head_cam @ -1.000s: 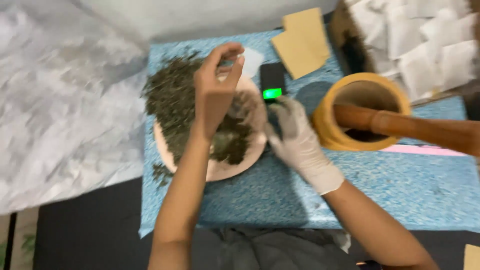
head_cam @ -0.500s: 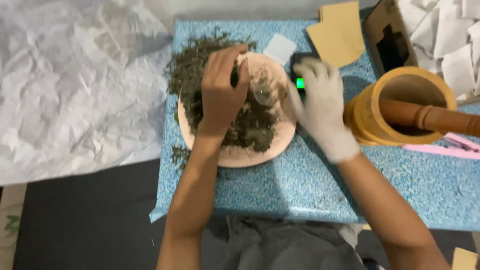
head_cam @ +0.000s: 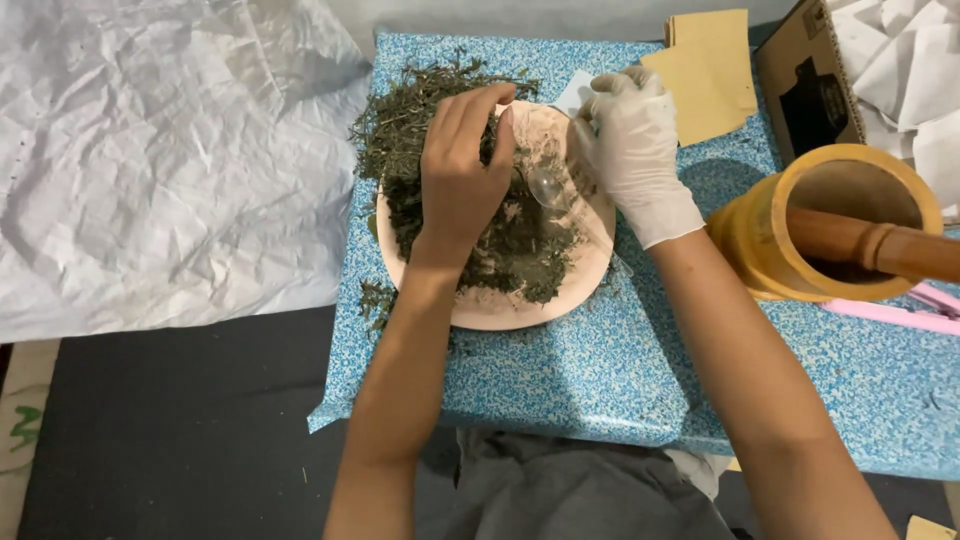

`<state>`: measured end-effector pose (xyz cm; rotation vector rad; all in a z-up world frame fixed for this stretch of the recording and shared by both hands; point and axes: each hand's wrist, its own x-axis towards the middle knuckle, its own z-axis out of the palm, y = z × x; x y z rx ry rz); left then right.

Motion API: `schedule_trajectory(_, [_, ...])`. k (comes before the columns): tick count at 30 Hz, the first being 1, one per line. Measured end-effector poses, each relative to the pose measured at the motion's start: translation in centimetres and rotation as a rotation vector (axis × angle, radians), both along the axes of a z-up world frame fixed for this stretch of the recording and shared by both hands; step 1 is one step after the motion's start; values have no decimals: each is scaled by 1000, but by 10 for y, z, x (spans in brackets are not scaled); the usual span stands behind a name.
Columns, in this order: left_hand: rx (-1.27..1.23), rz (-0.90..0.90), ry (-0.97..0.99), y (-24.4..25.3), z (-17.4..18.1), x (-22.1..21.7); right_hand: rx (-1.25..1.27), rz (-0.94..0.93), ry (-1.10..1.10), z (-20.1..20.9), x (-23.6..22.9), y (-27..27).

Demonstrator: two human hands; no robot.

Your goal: Grinding dried tea leaves using a mortar and pestle, weighing the ground tea on a digital scale, and filling individual tea bags.

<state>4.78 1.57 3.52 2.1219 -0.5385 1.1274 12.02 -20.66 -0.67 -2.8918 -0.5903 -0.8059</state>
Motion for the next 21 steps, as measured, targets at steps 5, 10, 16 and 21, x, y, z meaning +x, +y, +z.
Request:
schedule_trajectory(5, [4,-2,-2,-1,-1,0,-16,48,-46,-8,4,-2])
schedule_trajectory(10, [-69,-74,172,-1,-6,-3,32,51,-50,36,-26,3])
schedule_trajectory(16, [-259,-559,1000,-4,59,-34,366,403,328,107,-104,-21])
schedule_trajectory(21, [-180,-594,1222,-20,64,-44,407,366,240,101,-138,-42])
